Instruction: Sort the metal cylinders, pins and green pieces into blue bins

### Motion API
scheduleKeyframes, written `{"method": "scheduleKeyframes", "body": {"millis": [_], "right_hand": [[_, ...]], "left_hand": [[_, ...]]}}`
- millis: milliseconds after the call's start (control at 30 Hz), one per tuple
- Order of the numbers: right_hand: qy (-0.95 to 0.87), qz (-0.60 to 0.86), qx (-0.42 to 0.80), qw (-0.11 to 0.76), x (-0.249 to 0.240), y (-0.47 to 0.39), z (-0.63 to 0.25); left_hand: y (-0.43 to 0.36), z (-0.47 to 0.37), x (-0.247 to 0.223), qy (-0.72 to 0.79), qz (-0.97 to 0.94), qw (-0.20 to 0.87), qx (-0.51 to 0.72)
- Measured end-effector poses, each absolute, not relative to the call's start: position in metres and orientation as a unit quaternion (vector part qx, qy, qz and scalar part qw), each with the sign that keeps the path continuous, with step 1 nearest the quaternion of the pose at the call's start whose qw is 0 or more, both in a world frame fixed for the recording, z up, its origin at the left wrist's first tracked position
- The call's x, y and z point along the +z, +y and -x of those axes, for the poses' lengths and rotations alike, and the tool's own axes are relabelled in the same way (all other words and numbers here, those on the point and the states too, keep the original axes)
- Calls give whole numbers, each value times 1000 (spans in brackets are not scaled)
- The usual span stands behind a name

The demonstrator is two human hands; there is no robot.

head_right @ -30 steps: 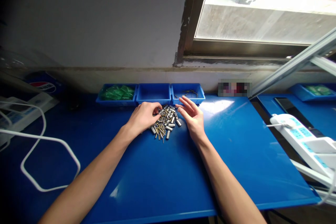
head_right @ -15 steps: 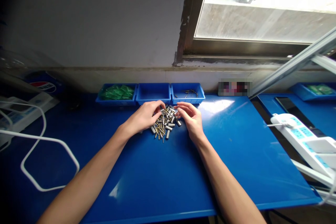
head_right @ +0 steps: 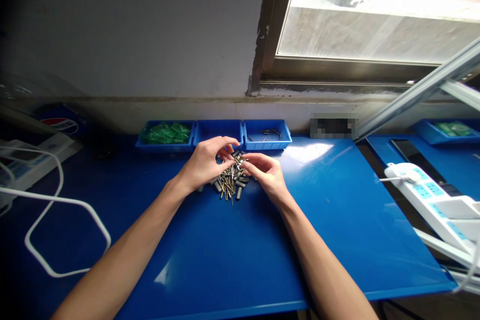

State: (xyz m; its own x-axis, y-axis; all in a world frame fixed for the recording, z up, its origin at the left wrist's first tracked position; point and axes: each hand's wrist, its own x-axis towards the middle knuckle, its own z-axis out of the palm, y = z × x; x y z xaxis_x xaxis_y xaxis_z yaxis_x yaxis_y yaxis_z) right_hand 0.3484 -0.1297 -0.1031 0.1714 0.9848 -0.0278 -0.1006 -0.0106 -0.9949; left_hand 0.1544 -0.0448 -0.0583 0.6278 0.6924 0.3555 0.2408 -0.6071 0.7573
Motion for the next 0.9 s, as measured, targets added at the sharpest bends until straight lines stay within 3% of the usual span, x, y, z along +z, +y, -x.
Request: {"method": "scheduleKeyframes", "body": {"millis": [333,533,900], "right_hand": [[-449,524,480,542,-105,-130,-349],[-432,516,418,610,-103,-129,-353],[-435,509,437,601,-103,-128,-352]], "left_hand": [[-45,-154,-61,301,-872,289,254],[-42,-150,-67,383,-875,239,173],[-39,-154,-80,365,-873,255,201]]}}
